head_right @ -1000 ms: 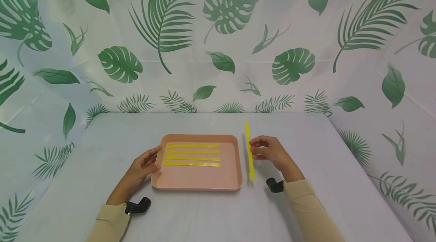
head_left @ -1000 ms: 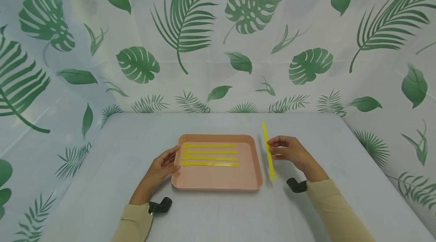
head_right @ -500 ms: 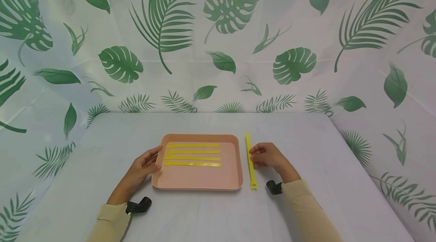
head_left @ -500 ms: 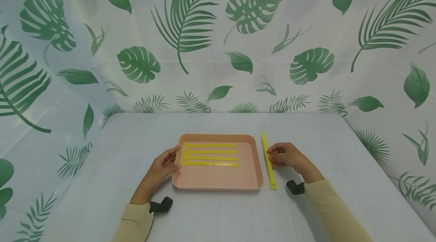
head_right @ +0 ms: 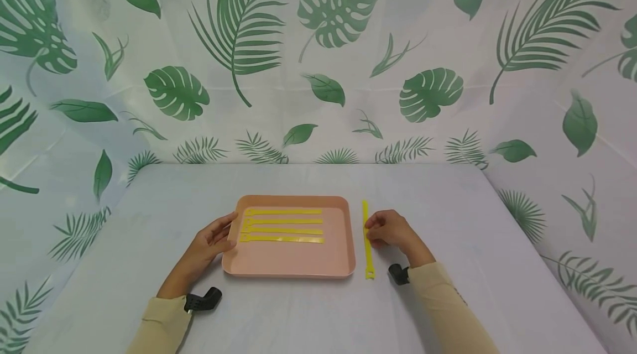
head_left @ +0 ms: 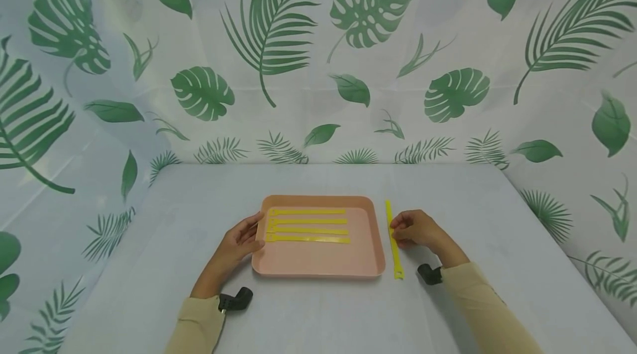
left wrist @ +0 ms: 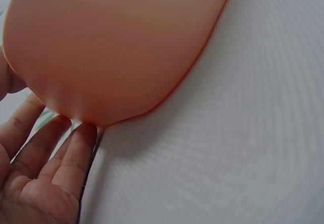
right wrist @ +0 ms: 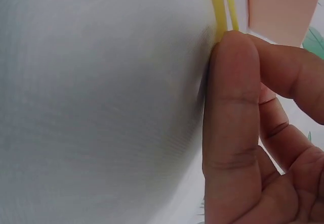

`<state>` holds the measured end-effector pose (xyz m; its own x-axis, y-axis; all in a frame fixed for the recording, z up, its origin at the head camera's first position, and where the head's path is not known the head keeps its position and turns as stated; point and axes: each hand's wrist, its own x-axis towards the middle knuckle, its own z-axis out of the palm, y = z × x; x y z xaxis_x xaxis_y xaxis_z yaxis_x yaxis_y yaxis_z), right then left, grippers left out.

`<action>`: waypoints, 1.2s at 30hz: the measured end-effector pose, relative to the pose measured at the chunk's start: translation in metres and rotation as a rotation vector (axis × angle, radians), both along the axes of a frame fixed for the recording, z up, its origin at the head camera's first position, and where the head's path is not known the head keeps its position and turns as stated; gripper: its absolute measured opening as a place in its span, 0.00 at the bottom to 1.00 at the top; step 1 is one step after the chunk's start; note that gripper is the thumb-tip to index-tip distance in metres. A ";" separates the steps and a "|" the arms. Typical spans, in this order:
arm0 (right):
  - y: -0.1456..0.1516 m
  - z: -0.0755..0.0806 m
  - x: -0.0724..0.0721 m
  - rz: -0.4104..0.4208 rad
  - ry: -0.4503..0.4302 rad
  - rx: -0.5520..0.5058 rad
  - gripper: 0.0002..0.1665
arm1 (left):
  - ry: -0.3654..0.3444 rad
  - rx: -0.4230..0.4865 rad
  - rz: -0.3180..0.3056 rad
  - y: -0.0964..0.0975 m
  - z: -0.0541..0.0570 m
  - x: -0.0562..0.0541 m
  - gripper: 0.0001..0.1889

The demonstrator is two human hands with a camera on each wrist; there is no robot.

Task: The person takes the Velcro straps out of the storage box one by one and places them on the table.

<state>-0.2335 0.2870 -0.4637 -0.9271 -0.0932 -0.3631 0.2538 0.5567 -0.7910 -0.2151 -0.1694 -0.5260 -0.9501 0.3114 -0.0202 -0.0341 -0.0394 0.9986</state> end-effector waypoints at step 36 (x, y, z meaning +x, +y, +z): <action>-0.054 0.053 0.003 0.171 0.337 0.100 0.13 | -0.021 -0.001 0.018 0.001 0.003 0.000 0.40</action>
